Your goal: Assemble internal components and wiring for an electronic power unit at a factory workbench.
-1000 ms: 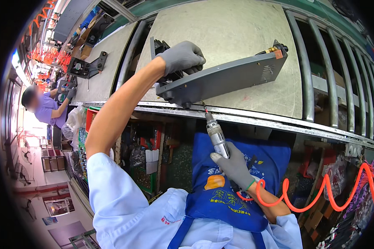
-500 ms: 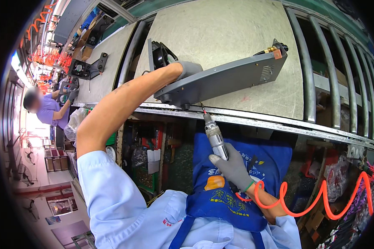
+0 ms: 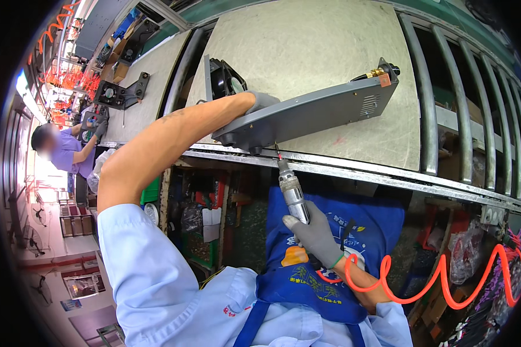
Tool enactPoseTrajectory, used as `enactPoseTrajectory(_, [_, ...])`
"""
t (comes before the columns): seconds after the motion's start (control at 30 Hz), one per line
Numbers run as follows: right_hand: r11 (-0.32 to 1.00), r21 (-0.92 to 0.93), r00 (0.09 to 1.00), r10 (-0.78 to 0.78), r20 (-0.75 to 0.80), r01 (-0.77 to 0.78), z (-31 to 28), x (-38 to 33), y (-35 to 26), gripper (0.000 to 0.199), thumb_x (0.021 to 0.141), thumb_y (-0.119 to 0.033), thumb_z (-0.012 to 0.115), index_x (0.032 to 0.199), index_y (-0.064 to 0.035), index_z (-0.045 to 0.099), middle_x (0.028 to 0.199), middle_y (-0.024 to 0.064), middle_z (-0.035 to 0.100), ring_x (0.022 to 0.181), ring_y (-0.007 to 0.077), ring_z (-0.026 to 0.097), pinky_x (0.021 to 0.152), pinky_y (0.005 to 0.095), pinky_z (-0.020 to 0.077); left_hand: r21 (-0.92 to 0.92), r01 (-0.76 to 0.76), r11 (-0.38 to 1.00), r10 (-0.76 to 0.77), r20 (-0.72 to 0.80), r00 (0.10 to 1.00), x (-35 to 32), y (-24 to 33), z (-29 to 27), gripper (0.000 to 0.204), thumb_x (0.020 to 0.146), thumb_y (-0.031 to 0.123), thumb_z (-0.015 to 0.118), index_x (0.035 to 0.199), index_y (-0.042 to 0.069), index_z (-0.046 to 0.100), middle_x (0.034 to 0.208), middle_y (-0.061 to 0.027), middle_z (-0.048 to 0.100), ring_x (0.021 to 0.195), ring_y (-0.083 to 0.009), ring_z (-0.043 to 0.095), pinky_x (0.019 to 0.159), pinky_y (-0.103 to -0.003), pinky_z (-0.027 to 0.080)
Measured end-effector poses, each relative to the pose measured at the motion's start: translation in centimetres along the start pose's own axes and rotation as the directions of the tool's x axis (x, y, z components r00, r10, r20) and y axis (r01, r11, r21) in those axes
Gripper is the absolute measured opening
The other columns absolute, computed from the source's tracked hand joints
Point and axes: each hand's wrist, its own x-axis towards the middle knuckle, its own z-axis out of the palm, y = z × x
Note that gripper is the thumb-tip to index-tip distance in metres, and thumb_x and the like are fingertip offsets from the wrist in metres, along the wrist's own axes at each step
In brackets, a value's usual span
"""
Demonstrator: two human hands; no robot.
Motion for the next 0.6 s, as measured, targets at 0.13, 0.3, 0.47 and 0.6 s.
enactPoseTrajectory(0.13, [1.0, 0.024, 1.0, 0.009, -0.011, -0.009, 0.4, 0.0, -0.1, 0.037, 0.087, -0.026, 0.075, 0.111, -0.0036, 0.058, 0.073, 0.0031, 0.058, 0.052, 0.0086, 0.054, 0.047, 0.0273, 0.0452, 0.005, 0.004, 1.0, -0.004, -0.008, 1.0, -0.1, 0.1, -0.1, 0.042, 0.087, 0.031, 0.064, 0.112, 0.0, 0.074, 0.102, -0.0134, 0.075, 0.083, -0.0238, 0.07, 0.074, -0.039, 0.054])
enactPoseTrajectory(0.3, [0.999, 0.039, 1.0, 0.024, -0.007, -0.023, 0.4, 0.2, 0.0, 0.036, 0.088, -0.025, 0.074, 0.111, -0.003, 0.058, 0.071, 0.0024, 0.057, 0.052, 0.0089, 0.053, 0.047, 0.0273, 0.0442, 0.019, 0.019, 1.0, -0.019, -0.002, 1.0, -0.9, -0.6, -0.1, 0.042, 0.087, 0.032, 0.064, 0.113, 0.0, 0.073, 0.102, -0.0133, 0.075, 0.083, -0.0236, 0.07, 0.075, -0.039, 0.054])
enactPoseTrajectory(0.47, [0.999, 0.048, 1.0, 0.009, 0.004, -0.009, 0.4, 0.1, -0.1, 0.035, 0.089, -0.025, 0.073, 0.111, -0.0024, 0.058, 0.071, 0.0023, 0.056, 0.052, 0.0089, 0.053, 0.046, 0.0272, 0.0432, 0.019, 0.04, 0.999, -0.04, -0.001, 0.999, -0.6, -0.6, -0.1, 0.042, 0.088, 0.032, 0.063, 0.113, 0.0, 0.073, 0.102, -0.0132, 0.075, 0.084, -0.0233, 0.07, 0.075, -0.039, 0.054])
enactPoseTrajectory(0.6, [0.997, 0.072, 0.999, 0.04, 0.013, -0.041, 0.5, 0.2, -0.3, 0.035, 0.089, -0.025, 0.073, 0.112, -0.0023, 0.058, 0.071, 0.0021, 0.056, 0.052, 0.0086, 0.053, 0.046, 0.0266, 0.0433, 0.02, 0.057, 0.998, -0.057, -0.005, 0.998, -0.7, -0.7, 0.1, 0.042, 0.088, 0.032, 0.063, 0.114, 0.0, 0.073, 0.102, -0.0132, 0.075, 0.084, -0.0231, 0.07, 0.075, -0.039, 0.053])
